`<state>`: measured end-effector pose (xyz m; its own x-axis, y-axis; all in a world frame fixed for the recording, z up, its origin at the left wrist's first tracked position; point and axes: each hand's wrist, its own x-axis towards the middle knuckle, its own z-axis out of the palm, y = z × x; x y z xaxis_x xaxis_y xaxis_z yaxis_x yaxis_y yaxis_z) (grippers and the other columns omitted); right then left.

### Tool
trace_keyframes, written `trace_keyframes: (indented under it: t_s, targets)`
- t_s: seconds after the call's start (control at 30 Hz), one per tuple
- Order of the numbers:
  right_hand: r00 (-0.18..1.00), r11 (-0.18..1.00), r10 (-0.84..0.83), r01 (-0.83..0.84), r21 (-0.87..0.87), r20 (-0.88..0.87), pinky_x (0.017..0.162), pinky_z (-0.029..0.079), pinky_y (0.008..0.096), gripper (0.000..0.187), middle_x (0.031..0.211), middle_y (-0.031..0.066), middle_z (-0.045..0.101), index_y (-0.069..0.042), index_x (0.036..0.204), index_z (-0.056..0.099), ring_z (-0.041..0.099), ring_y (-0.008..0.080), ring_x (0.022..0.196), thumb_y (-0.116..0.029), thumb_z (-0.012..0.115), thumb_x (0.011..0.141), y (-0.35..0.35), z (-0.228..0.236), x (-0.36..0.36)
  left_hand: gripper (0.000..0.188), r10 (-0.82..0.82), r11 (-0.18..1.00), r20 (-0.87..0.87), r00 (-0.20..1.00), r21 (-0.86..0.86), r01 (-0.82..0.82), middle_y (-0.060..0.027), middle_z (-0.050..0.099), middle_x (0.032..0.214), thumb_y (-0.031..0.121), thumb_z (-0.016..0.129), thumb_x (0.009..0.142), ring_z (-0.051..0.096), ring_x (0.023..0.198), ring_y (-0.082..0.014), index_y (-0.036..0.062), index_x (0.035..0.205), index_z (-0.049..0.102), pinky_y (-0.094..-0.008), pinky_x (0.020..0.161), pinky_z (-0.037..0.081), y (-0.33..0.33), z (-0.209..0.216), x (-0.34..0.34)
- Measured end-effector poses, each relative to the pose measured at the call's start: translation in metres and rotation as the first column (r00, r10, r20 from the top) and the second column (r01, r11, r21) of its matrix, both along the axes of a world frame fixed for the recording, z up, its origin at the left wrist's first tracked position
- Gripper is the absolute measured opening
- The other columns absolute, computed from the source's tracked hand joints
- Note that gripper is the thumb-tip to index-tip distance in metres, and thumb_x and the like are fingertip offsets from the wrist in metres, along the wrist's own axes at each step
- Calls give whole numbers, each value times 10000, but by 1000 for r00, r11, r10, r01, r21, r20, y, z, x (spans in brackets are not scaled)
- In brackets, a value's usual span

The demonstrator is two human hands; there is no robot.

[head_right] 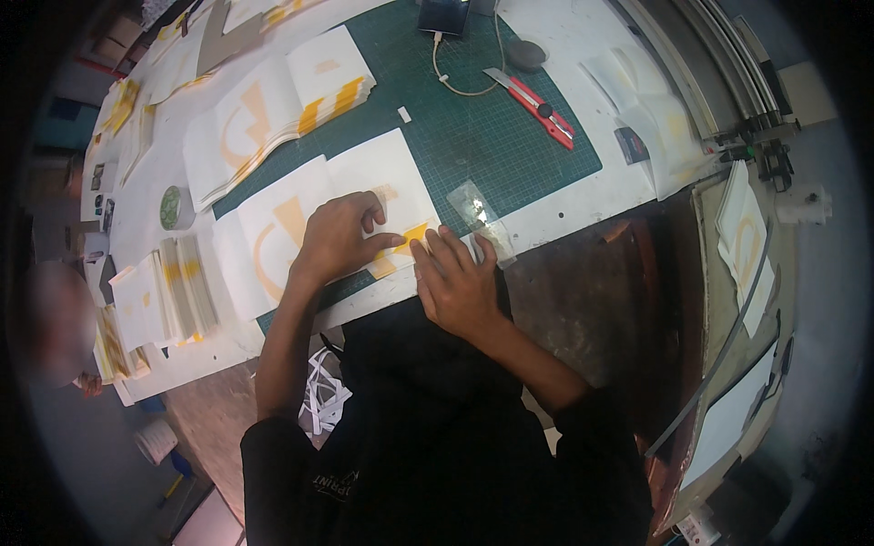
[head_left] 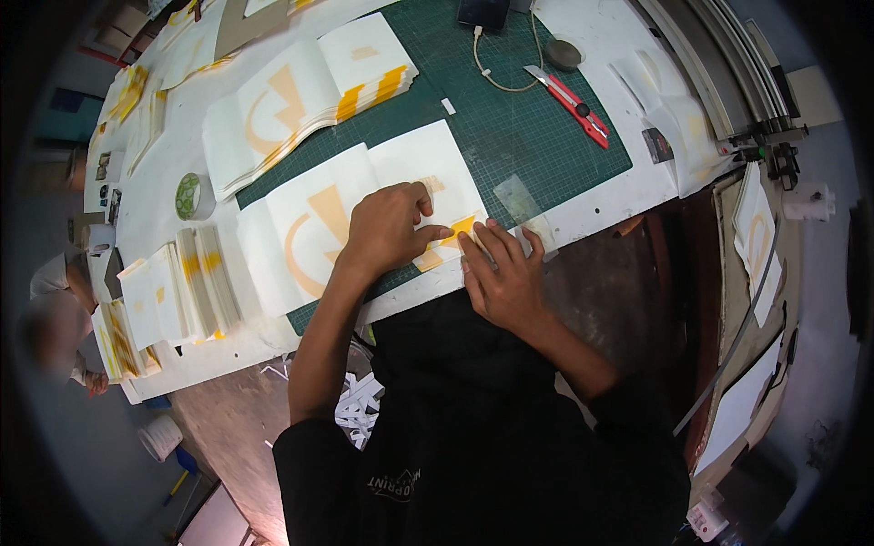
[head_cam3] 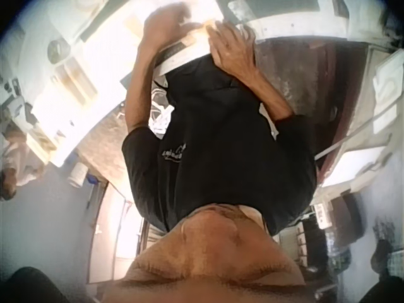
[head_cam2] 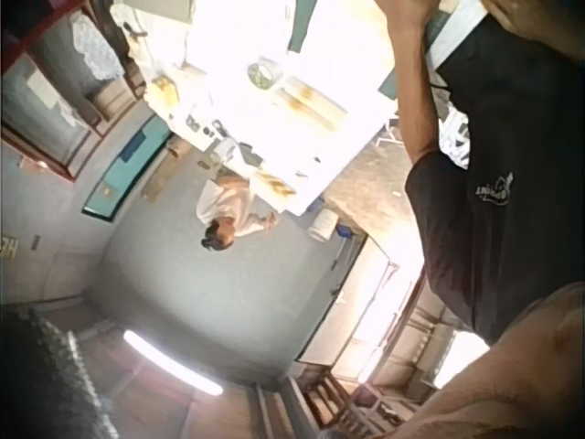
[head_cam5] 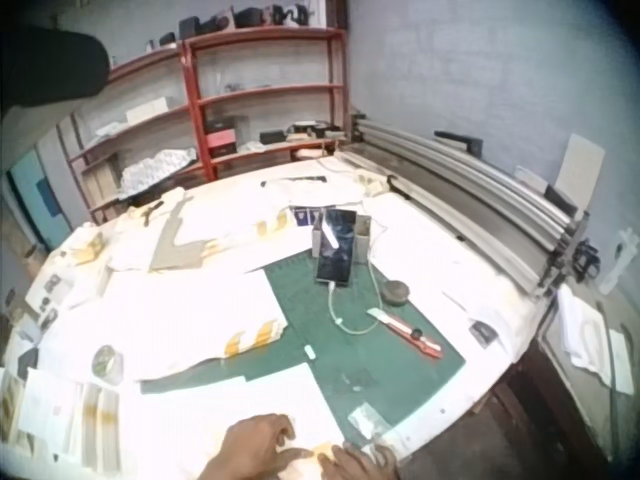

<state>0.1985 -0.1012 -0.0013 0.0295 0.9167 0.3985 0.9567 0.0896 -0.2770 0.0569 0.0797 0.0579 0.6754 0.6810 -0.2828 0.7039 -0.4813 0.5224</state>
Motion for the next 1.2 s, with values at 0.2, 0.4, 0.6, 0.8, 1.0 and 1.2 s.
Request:
trace_keyframes:
  t_s: [0.2, 0.4, 0.6, 0.8, 1.0, 1.2]
  targets:
    - [1000, 999, -25, 25, 21, 7, 1101, 302, 584, 428, 1358, 134, 634, -63, 1312, 693, 555, 267, 1331, -199, 712, 907, -3, -8, -3, 382, -3, 1000, -70, 998, -25, 2, -70, 734, 824, 374, 927, 750, 727, 797, -252, 85, 871, 707, -384, 703, 556, 0, 8, 5]
    - [999, 998, -36, 35, 54, 23, 1100, 305, 579, 402, 1335, 130, 652, -62, 1278, 715, 558, 269, 1325, -198, 722, 899, -2, -13, -5, 372, 12, 1000, -43, 999, -24, -13, -86, 736, 819, 357, 923, 753, 731, 779, -257, 79, 869, 705, -387, 699, 559, -2, 6, 3]
    - [999, 996, -33, 31, 82, 33, 1100, 309, 575, 377, 1307, 123, 666, -62, 1249, 727, 571, 269, 1289, -203, 723, 898, 0, -18, -4, 378, 6, 999, -23, 1000, -33, -7, -92, 746, 833, 363, 923, 752, 737, 792, -263, 77, 870, 708, -385, 701, 561, 0, 4, 2]
    - [1000, 997, -1, 1, 79, -3, 1096, 306, 584, 368, 1292, 111, 661, -59, 1250, 720, 570, 268, 1274, -237, 716, 928, 3, -9, 3, 381, -29, 999, -29, 999, -16, 29, -66, 702, 773, 370, 921, 754, 691, 730, -254, 87, 867, 693, -380, 675, 512, 2, 4, 2]
    - [999, 999, 21, -19, -38, 37, 1091, 305, 627, 419, 1374, 172, 586, -125, 1329, 687, 511, 326, 1329, -358, 688, 982, 0, 0, -1, 395, -111, 993, 17, 994, -46, 112, -70, 732, 818, 393, 921, 747, 700, 770, -263, 97, 887, 699, -388, 693, 508, 15, -4, -8]
    - [994, 970, -4, 31, -239, 112, 1137, 230, 707, 565, 1423, 289, 490, -334, 1459, 614, 412, 466, 1404, -615, 577, 970, 1, 24, -28, 423, -133, 988, -99, 986, -87, 124, -71, 740, 823, 407, 927, 733, 708, 775, -263, 94, 907, 702, -383, 685, 504, 21, 8, 2]
